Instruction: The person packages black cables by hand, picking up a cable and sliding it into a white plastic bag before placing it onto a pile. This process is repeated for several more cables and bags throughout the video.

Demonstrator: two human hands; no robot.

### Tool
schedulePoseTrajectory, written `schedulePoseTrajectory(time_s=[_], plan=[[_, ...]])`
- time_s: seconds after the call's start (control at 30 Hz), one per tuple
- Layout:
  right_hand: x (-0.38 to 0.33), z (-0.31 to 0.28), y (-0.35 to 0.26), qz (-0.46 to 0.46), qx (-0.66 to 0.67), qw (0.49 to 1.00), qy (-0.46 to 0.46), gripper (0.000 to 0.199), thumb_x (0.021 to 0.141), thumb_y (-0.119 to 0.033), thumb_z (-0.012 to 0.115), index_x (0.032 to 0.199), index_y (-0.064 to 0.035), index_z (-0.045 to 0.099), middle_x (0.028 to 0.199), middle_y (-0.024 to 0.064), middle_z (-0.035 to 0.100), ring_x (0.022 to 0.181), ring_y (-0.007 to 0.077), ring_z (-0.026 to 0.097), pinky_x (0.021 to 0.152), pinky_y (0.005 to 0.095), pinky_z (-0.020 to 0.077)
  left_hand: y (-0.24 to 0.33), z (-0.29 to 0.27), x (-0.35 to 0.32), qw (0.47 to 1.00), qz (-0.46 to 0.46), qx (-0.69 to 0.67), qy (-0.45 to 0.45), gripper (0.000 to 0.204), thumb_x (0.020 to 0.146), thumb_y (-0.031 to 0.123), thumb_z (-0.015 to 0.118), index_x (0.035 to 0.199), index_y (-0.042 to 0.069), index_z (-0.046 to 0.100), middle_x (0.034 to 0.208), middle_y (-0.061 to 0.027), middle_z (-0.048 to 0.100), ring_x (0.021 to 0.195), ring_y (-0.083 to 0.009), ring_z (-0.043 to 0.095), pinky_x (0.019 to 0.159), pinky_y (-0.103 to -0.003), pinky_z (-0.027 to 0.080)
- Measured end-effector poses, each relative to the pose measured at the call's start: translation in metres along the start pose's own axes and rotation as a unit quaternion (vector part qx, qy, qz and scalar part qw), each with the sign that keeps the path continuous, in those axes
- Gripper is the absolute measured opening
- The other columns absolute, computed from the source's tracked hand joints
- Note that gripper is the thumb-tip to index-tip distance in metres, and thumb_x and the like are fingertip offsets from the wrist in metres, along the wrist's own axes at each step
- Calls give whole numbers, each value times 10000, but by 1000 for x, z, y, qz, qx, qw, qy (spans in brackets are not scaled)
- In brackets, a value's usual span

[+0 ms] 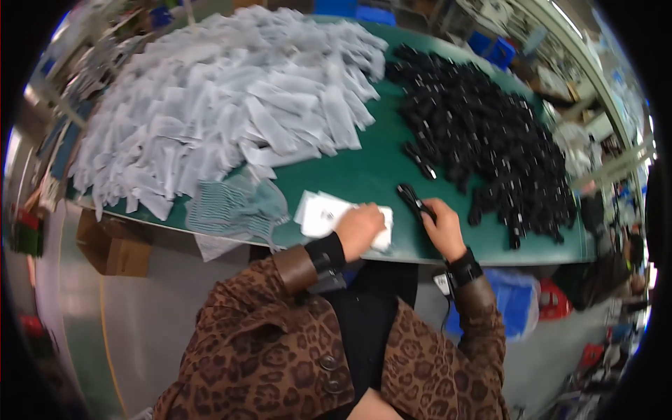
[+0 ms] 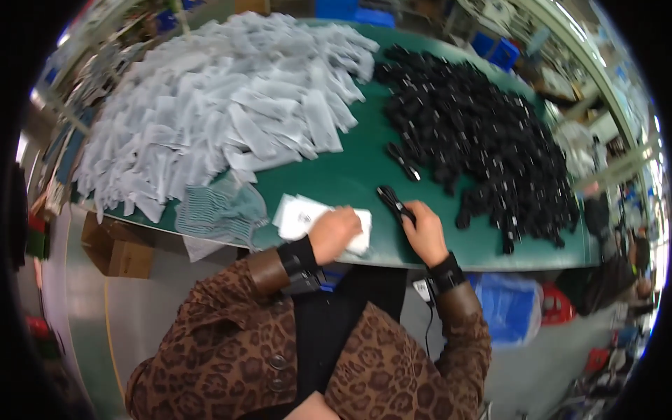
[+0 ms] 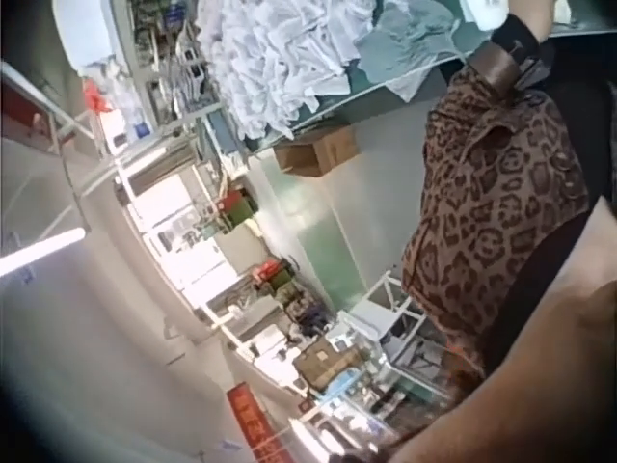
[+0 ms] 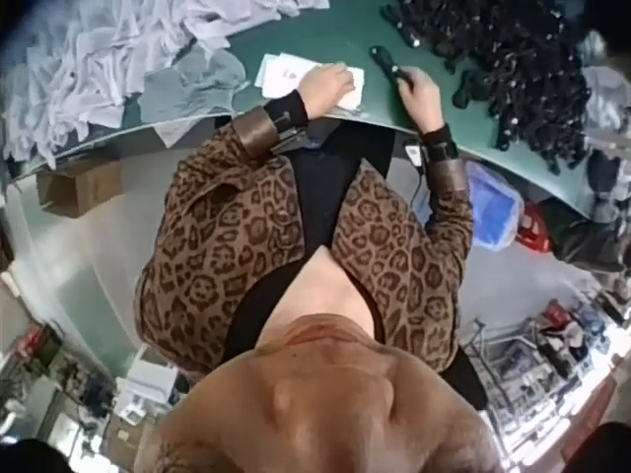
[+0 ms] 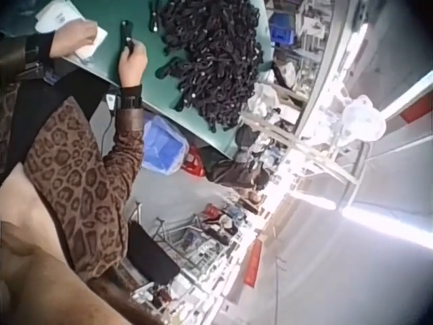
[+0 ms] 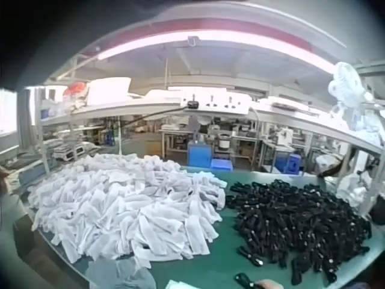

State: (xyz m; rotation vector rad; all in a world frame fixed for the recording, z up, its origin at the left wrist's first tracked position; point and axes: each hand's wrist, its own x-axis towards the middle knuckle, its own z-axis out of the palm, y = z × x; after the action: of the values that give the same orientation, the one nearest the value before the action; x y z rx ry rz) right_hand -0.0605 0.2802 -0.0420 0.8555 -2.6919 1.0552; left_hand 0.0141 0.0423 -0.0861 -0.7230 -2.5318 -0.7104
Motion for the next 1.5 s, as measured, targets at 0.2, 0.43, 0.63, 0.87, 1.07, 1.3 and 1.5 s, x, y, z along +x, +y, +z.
schedulePoseTrajectory(time_s=[0.2, 0.43, 0.63, 0.87, 1.07, 1.3, 1.5], plan=[[-22, -4, -15, 2, 8, 999, 34, 267, 833, -5, 671, 1098, 4, 637, 909, 169, 647, 756, 320, 642, 681, 346, 512, 13, -20, 13, 994, -77, -68, -23, 115, 802, 95, 704, 814, 67, 593, 846, -94, 550, 818, -314, 574, 725, -412, 462], [-50, -21, -39, -28, -16, 999, 28, 346, 810, 23, 672, 1151, -22, 633, 880, 132, 587, 678, 284, 600, 599, 342, 479, 12, -16, 10, 996, -61, -59, 27, 99, 838, 71, 683, 829, 48, 587, 835, -101, 558, 787, -316, 595, 684, -409, 481], [-59, -27, -52, -109, -95, 989, 23, 436, 770, 24, 687, 1196, -47, 625, 834, 106, 540, 650, 275, 575, 580, 372, 476, 9, -22, 10, 981, -143, -130, 22, 67, 869, 47, 647, 860, 22, 585, 820, -125, 590, 768, -335, 621, 660, -388, 500], [-57, -26, -51, -187, -164, 968, -17, 448, 758, 16, 697, 1194, -39, 614, 831, 88, 536, 646, 261, 571, 580, 360, 486, 12, -31, 15, 952, -217, -214, 4, 35, 880, 17, 619, 889, 11, 586, 854, -127, 600, 742, -323, 605, 682, -373, 499], [-53, -21, -46, 176, 251, 939, -153, 342, 836, -18, 711, 1161, -20, 603, 845, 31, 577, 671, 132, 565, 583, 277, 460, 23, -40, 19, 977, -66, -202, 30, 92, 836, -21, 641, 887, 14, 572, 928, -115, 592, 831, -309, 579, 736, -365, 487], [-32, -15, -64, 123, 234, 960, -95, 252, 863, -18, 717, 1096, -18, 621, 892, 33, 607, 751, 91, 578, 630, 243, 475, 28, -53, 35, 989, 28, -133, 52, 155, 780, -32, 670, 880, 31, 569, 953, -112, 587, 927, -321, 557, 776, -358, 471], [-6, -3, -79, -74, 218, 973, 29, 176, 867, 3, 698, 1036, 2, 648, 1026, 93, 630, 882, 130, 619, 709, 262, 518, 22, -72, 51, 972, -66, -214, 76, 102, 834, -3, 653, 884, 6, 565, 928, -100, 580, 844, -280, 550, 760, -373, 471]])
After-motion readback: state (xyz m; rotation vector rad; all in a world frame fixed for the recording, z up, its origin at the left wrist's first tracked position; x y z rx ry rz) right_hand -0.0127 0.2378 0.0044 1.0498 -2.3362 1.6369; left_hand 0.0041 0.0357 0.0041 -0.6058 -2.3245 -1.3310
